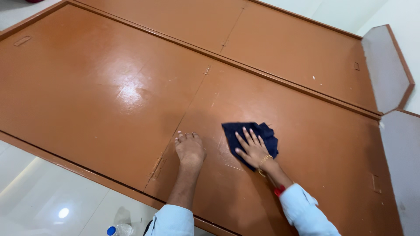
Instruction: The person wipes the wooden surface of a bed frame using a dark cloth, handling a water bottle and pouring water onto the surface to aid in cleaning.
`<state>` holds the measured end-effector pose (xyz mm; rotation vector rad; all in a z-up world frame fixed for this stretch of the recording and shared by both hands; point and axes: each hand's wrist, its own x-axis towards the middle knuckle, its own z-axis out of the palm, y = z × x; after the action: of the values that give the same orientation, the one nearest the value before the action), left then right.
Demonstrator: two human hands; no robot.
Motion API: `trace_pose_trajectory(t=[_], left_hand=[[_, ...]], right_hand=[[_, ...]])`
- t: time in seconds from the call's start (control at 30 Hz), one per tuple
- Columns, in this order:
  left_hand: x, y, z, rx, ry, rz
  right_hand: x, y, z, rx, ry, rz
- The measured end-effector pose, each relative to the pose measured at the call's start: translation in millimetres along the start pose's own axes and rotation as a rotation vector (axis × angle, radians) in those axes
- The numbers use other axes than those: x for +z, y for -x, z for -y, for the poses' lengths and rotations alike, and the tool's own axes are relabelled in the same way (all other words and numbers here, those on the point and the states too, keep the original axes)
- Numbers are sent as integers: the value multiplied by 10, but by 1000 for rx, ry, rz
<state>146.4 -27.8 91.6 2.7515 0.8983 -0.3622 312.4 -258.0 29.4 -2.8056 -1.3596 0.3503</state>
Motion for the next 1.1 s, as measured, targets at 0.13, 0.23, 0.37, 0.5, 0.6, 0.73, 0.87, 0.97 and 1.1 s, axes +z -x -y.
trace_pose_trajectory(t=[0.13,0.23,0.37,0.5,0.6,0.73,0.87,0.97,1.1], left_hand=[[54,40,-114,-8,-53,17],[66,44,-218,14,-36,20],[54,78,-339,51,-32,2],[10,185,-335,61,-17,0],[-53,236,-362,54,-41,106],[15,272,-559,78,-23,44],[77,290,-733,97,-30,49],[116,288,-774,115,-35,12],[125,259,-814,119,-19,9]], right_hand=[[-137,-632,-141,152,-3,-57],[-158,-888,-194,211,-31,-70],[-14,-527,-285,152,-4,-102],[203,378,-328,116,-5,-97],[219,673,-362,141,-16,-64],[136,379,-487,193,-10,-40],[-89,-284,-717,330,-38,-19],[-100,-496,-825,361,-58,-42],[64,-208,-907,266,-19,-82]])
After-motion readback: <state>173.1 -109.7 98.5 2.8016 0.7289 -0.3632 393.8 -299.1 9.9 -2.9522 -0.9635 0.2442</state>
